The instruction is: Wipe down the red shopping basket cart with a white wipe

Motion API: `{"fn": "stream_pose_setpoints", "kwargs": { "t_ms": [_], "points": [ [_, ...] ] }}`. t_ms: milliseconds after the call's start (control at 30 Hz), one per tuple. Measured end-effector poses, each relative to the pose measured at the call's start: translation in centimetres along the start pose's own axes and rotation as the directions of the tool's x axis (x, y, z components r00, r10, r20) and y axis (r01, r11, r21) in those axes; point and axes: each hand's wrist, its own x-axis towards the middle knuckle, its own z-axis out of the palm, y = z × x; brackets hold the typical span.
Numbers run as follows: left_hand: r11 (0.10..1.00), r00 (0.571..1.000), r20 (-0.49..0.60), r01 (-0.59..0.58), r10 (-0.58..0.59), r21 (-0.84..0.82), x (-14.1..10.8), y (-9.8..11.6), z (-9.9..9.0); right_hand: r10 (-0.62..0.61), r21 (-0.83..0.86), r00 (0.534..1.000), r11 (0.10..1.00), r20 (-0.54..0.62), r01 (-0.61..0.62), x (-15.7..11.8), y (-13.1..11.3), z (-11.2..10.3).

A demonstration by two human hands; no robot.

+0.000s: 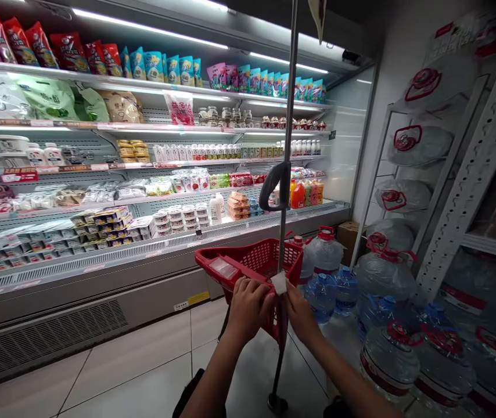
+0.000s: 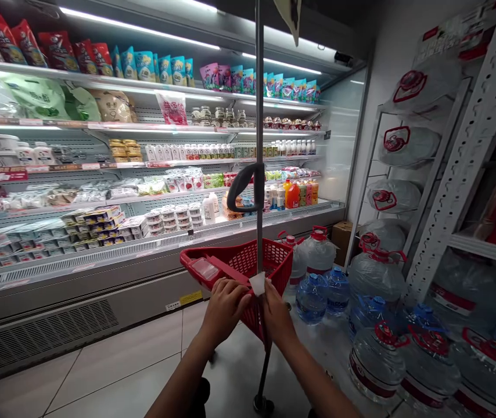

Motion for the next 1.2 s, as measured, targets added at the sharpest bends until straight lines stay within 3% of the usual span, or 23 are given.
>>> {"fn": "stream_pose_setpoints", "kwargs": {
  "t_ms": [100, 200, 333, 467, 667, 767, 867, 967, 1100, 1200],
  "points": [
    [1.0, 1.0, -0.005, -0.004, 0.004, -0.022, -0.1, -0.6, -0.2, -0.093, -0.073, 0.995, 0.993, -0.033, 0.091, -2.9, -1.5, 2.4],
    [0.999, 1.0, -0.005, -0.002, 0.002, -0.045, -0.3, -1.2, -0.9, -0.23, -0.117, 0.973, 0.967, -0.02, 0.226, -4.4, -3.0, 3.0],
    [0.998, 1.0, -0.006, 0.005, -0.005, -0.069, -0.7, -1.6, -1.4, -0.324, -0.108, 0.946, 0.941, -0.004, 0.321, -3.5, -4.6, 2.9],
    [0.994, 1.0, 0.011, -0.019, 0.021, -0.108, -1.2, -2.3, -1.9, -0.357, -0.016, 0.932, 0.933, 0.061, 0.358, -2.4, -4.0, 1.7],
    [0.991, 0.995, 0.069, -0.058, 0.067, -0.119, -1.8, -3.5, -4.0, -0.238, -0.007, 0.966, 0.971, 0.102, 0.24, -3.0, 0.1, -0.4],
    [0.992, 0.992, 0.093, -0.08, 0.089, -0.098, -2.2, -4.4, -5.3, -0.136, -0.005, 0.988, 0.991, 0.069, 0.137, -2.9, 1.0, 0.3],
    [0.997, 0.996, 0.059, -0.069, 0.07, -0.03, -2.7, -5.0, -6.1, -0.076, 0.015, 0.997, 0.997, 0.033, 0.076, -2.7, 0.2, 1.6],
    [0.996, 0.999, -0.029, -0.037, 0.04, 0.081, -3.2, -4.6, -5.8, -0.057, 0.041, 0.998, 0.998, 0.034, 0.056, -2.4, -2.0, 2.9],
    [0.981, 0.996, -0.083, -0.027, 0.044, 0.193, -3.9, -3.2, -3.7, -0.1, 0.038, 0.992, 0.995, 0.075, 0.097, -1.4, -5.4, 5.0],
    [0.959, 0.99, -0.132, -0.003, 0.043, 0.283, -4.7, -3.0, -2.4, -0.198, -0.029, 0.976, 0.979, 0.086, 0.201, -1.0, -5.7, 6.2]
  ]
}}
